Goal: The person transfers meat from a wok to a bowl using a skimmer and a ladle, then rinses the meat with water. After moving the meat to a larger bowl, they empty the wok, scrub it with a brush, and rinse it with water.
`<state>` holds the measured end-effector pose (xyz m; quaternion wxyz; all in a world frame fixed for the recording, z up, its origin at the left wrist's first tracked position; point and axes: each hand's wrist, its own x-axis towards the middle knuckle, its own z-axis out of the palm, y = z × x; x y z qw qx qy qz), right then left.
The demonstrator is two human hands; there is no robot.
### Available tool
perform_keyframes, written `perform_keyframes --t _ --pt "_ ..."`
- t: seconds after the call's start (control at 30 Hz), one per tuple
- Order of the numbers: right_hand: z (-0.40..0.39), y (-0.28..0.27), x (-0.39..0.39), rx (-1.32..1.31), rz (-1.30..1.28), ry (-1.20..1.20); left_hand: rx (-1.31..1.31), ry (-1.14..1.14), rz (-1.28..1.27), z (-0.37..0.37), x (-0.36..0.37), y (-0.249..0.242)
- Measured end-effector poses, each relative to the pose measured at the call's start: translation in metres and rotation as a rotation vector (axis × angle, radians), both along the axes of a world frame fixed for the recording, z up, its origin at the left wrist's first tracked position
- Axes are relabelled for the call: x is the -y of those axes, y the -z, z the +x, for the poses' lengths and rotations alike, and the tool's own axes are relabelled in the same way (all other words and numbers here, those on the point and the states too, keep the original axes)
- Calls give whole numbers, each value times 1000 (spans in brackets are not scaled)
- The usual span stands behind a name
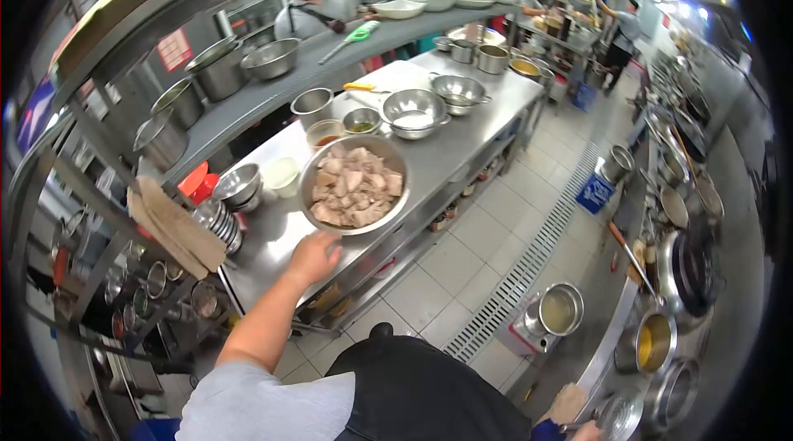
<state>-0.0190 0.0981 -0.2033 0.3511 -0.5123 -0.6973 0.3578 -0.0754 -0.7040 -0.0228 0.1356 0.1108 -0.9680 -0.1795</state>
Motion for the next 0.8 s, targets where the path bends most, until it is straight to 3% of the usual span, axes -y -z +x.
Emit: perform_keyframes --t 0.1,0.17,0.23,0.3,0.37,0.5,0.63,0.7,0.8 --pt "-40 -3 5 300 619 -222 -23 -41 45 28 4 17" --pt "-69 16 17 390 752 -548 67 -105 147 37 1 29" --pt "-102 60 34 327 483 -1036 55 -110 181 42 -2 39" --pt "-99 -2 141 577 -183 -1188 112 -57 218 44 -5 45" --pt "-89 36 167 637 -444 -1425 60 -40 234 45 -5 54" --pt "-76 38 226 994 -460 -1495 229 -70 304 52 -4 64" --pt "-84 42 241 1153 -412 -1429 380 -119 413 57 14 70" --pt "-87 44 244 1216 -374 -1401 338 -129 443 55 33 76" --pt "-96 48 253 1298 -249 -1418 34 -367 659 42 71 84"
